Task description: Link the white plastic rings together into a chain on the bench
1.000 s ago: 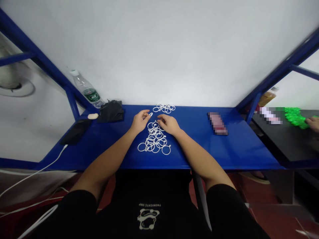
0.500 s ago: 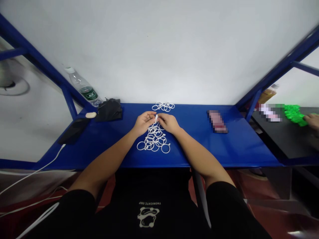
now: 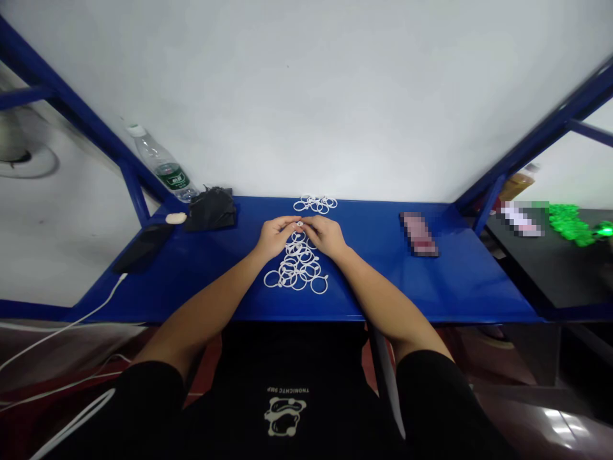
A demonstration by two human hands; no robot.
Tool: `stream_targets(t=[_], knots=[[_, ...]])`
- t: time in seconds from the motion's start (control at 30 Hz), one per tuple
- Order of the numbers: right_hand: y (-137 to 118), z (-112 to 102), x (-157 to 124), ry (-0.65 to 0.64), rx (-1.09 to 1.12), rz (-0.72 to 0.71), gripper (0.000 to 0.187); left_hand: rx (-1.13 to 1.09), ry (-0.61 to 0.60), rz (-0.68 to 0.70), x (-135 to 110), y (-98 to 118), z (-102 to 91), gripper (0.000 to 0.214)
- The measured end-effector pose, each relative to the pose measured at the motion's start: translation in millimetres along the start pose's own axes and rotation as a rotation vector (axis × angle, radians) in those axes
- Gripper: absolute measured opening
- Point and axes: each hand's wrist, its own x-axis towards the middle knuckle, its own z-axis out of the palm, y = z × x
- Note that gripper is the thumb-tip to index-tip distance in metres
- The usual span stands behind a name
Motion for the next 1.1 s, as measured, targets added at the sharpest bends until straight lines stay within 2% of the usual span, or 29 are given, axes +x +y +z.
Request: stream_targets(t=[0.17,0.37,0.5,0.73,0.9,1.0,1.1], knots=[[-2.8,0.3,0.9,0.057,0.025,0.057,0.026,0.056,0.003,0.041,-3.7,7.8,1.4,0.025],[-5.5,-2.0,1.6,0.017,0.067,0.020,0.027,0.111,0.015,0.071,-4.7,11.5,1.5,0.019],[-7.0,-1.6,2.3,0.040,0.070,0.009,0.026,0.174,0.022,0.072,-5.1,10.0,1.3,0.019],[-7.4,1.2,1.2,0.038,0.066,-0.023,0.022,0.144,0.010,0.038,-3.2,6.5,2.8,0.011],[-7.9,0.5,1.0,0.056,0.054,-0.059,0.025,0.228,0.007,0.032,-1.6,12.2,1.2,0.008],[-0.1,-3.5,3.2,0.035,0.073,-0.014,0.028,0.348,0.016,0.101,0.5,17.9,-2.4,0.008],[19.1,-9.0,6.2,0.039,0.026,0.131,0.032,0.501,-0.015,0.194,2.8,20.1,-7.3,0.009]])
